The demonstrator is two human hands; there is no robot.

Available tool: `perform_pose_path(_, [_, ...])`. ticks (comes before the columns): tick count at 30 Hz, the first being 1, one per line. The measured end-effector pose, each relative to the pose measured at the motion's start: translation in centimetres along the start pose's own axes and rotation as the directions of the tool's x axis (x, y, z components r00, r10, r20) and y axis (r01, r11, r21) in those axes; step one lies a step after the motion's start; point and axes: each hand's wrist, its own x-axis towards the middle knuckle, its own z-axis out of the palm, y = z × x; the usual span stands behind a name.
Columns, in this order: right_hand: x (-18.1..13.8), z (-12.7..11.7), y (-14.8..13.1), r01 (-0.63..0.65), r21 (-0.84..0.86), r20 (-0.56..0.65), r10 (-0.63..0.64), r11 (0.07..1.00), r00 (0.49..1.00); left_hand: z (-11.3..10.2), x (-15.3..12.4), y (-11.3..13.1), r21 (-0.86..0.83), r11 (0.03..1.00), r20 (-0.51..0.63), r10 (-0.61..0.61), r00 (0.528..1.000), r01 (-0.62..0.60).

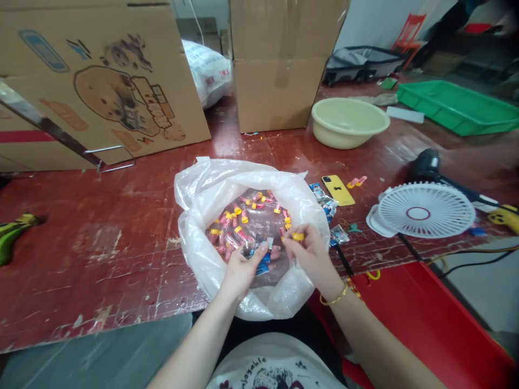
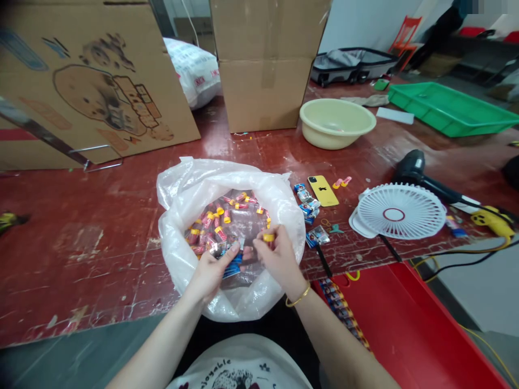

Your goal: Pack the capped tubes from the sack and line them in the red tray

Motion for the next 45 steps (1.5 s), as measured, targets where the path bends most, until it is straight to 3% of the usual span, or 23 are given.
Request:
perform_pose_path(2, [0.6,-0.8,-1.0,-0.011,0.059,-0.03,0.012,0.998,0.999,0.1,0.0,0.1,0.023,0.999,0.017,-0.026,1.0,0.026])
perform_pose_path(5, [1.5,-1.6,-2.8,0.0,-0.035,0.051,0.002,0.999,0.999,0.3,0.0,0.3,0.052,0.998,0.038,-0.022,0.999,0.02])
perform_pose_path(9, [1.9,-1.3,-4.6,0.21,-0.157,0.257,-0.165,0.965,0.952,0.7,-0.4,0.6,0.098,0.995,0.053,0.008,0.999,-0.013])
perform_pose_path(13, [2.0,-0.6,-5.2,0.352,-0.237,0.316,-0.27,0.905,0.909,0.9,-0.5,0.9,0.123,0.992,0.08,0.021,0.997,-0.031])
perform_pose_path(18, [2.4,-0.4,-4.4,0.281,-0.224,0.32,-0.201,0.933,0.926,0.9,-0.4,0.8,0.14,0.99,0.08,-0.005,0.997,-0.006])
perform_pose_path(23, [2.7,-0.6,-2.9,0.112,-0.065,0.234,-0.094,0.992,0.968,1.4,-0.5,0.8,0.02,0.992,0.084,-0.122,0.989,0.121])
perform_pose_path(26, [1.7,-0.6,-1.9,0.075,-0.062,0.252,-0.058,0.995,0.966,2.1,-0.5,1.2,-0.063,0.98,0.083,-0.182,0.98,0.187])
perform_pose_path(30, [-0.4,-0.5,-0.4,0.109,-0.111,0.331,-0.067,0.988,0.941,2.9,-0.4,1.8,-0.18,0.964,0.09,-0.179,0.98,0.193])
perform_pose_path(38, [-1.8,-0.7,1.8,0.315,-0.389,0.293,-0.208,0.866,0.933,2.4,-0.6,1.6,-0.197,0.949,0.147,-0.219,0.965,0.245])
perform_pose_path(45, [-2.4,0.0,2.2,0.224,-0.388,0.229,-0.142,0.894,0.963,2.6,-0.8,1.5,-0.202,0.953,0.16,-0.193,0.968,0.224])
